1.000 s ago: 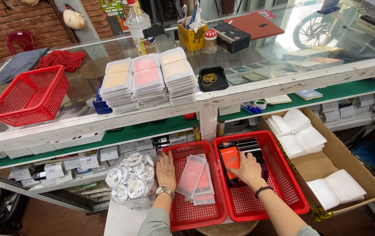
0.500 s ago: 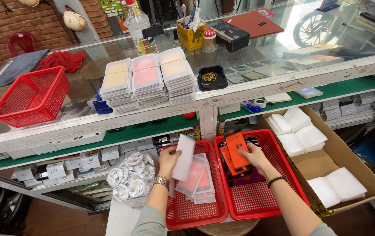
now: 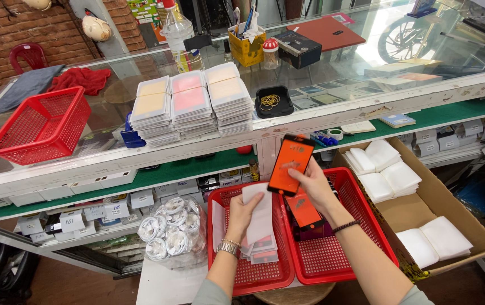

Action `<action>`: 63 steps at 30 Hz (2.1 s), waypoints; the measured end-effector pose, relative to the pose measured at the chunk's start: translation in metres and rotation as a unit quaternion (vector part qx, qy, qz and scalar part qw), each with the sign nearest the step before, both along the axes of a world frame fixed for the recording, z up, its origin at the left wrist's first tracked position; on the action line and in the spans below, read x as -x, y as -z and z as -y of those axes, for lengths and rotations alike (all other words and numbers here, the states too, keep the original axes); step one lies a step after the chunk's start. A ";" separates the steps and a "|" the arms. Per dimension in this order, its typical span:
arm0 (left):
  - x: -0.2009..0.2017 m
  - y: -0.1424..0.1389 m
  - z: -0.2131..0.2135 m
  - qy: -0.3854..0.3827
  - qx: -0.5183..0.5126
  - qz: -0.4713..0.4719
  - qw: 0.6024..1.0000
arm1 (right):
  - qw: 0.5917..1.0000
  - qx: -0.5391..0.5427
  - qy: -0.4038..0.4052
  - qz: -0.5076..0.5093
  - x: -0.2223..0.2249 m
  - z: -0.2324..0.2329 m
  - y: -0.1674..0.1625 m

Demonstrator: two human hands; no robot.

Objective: The person repeatedly picks small rectangular items from a red basket, places each into a clear plastic sleeve, and stacks the packaged items on the counter. The person also handles white foam sheets and purple boxes, placing them into sleeves and stacking them.

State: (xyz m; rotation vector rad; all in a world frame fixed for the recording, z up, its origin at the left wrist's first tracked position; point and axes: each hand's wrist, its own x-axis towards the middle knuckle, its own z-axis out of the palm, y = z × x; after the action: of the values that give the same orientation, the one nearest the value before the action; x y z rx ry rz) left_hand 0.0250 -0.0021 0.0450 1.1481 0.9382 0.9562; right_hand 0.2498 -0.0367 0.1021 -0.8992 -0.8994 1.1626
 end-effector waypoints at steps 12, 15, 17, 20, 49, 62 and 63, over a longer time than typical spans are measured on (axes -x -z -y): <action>-0.013 -0.009 0.018 0.074 -0.116 -0.095 0.986 | 0.988 -0.023 -0.057 -0.142 0.019 -0.011 -0.005; -0.015 -0.008 0.016 0.072 -0.106 -0.080 0.989 | 0.989 0.008 -0.075 -0.127 0.016 -0.013 0.003; -0.014 -0.007 0.014 0.072 -0.072 -0.035 0.994 | 0.990 0.005 -0.078 -0.116 0.012 -0.012 0.007; -0.008 -0.007 0.009 0.074 -0.018 0.005 0.997 | 0.996 0.009 -0.058 -0.067 0.002 -0.010 0.008; 0.019 0.047 -0.015 0.089 -0.157 -0.711 0.680 | 0.633 0.261 0.083 0.724 -0.003 0.039 0.101; 0.055 0.022 -0.049 -0.061 -0.286 -0.729 0.619 | 0.705 0.277 0.077 0.648 -0.025 0.041 0.087; 0.057 0.020 -0.051 -0.082 -0.283 -0.685 0.667 | 0.710 0.269 0.081 0.645 -0.029 0.042 0.087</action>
State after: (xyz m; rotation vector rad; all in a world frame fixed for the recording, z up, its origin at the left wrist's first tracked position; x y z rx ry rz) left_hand -0.0322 0.0493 0.0248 2.4663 2.0270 0.3319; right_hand 0.2786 -0.0789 0.0153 -2.3642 -1.5334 0.4672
